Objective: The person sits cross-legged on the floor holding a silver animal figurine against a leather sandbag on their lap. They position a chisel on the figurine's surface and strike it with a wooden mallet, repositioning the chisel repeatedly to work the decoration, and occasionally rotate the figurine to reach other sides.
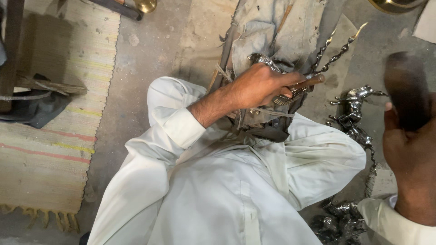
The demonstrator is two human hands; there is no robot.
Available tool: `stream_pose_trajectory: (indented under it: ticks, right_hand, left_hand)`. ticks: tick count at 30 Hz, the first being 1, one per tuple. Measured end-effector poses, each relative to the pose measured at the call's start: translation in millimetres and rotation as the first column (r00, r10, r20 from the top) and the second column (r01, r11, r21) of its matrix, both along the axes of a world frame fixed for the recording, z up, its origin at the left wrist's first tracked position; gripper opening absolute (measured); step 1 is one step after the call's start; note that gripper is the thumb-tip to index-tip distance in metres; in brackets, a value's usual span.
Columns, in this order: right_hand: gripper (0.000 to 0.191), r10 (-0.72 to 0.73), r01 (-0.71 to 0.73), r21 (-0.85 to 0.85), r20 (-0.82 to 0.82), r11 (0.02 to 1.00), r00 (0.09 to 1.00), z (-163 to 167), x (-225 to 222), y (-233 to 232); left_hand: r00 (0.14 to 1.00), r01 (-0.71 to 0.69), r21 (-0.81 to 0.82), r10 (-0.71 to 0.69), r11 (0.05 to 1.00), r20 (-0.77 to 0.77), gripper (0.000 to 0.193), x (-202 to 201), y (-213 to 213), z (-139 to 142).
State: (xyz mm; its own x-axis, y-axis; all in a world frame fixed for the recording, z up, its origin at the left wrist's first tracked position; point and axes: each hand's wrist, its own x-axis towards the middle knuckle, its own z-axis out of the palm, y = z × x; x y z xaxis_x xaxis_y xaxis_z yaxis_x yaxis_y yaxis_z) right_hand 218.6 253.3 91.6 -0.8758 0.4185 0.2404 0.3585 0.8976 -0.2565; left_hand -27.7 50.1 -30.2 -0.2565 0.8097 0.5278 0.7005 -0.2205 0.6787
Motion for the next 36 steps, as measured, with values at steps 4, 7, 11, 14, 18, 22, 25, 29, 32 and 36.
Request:
stream_pose_trajectory:
  ticks: [4,7,11,14,18,22,25,29,32,36]
  right_hand:
    - [0.019,-0.032,0.032,0.008,0.032,0.999,0.999,-2,-2,3]
    - [0.019,0.002,-0.011,0.111,0.081,0.994,0.997,1,-4,4]
    - [0.016,0.021,-0.070,0.249,0.195,0.966,0.981,6,-5,3]
    - [0.027,-0.097,0.128,-0.113,0.252,0.985,0.963,5,-6,4]
    - [0.034,-0.001,0.069,-0.253,0.258,0.965,0.966,-9,-12,12]
    - [0.038,0.035,0.037,-0.285,0.244,0.958,0.969,-21,-11,20]
    - [0.038,0.042,-0.021,-0.137,0.155,0.990,0.987,-24,-8,17]
    - [0.030,0.068,-0.085,-0.158,-0.109,0.984,0.992,-14,-11,1]
    - [0.026,0.188,-0.188,0.228,0.024,0.955,0.982,7,-15,-10]
    - [0.025,0.127,-0.147,0.233,0.098,0.961,0.987,23,-24,-19]
  left_hand:
    - [1.000,0.001,-0.010,-0.001,1.000,0.005,0.036,0,-1,0]
    - [1.000,-0.011,-0.045,0.011,0.999,-0.017,0.034,-1,-2,-1]
    - [0.980,0.017,0.018,-0.020,1.000,0.199,0.038,-5,-10,-1]
    - [0.942,-0.117,0.064,0.090,0.991,0.324,0.033,-11,-15,1]
    - [0.906,-0.028,-0.034,0.039,0.999,0.421,0.034,-19,-18,4]
    - [0.959,0.088,0.090,-0.109,0.992,0.262,0.031,-16,-13,4]
    - [0.987,0.096,0.075,-0.104,0.993,0.125,0.036,-17,-10,2]
    - [0.987,0.110,0.086,-0.119,0.990,0.109,0.035,-18,-9,2]
    - [0.985,0.136,0.083,-0.144,0.987,0.091,0.035,-18,-10,2]
    - [0.980,0.175,0.053,-0.180,0.983,0.089,0.040,-19,-10,4]
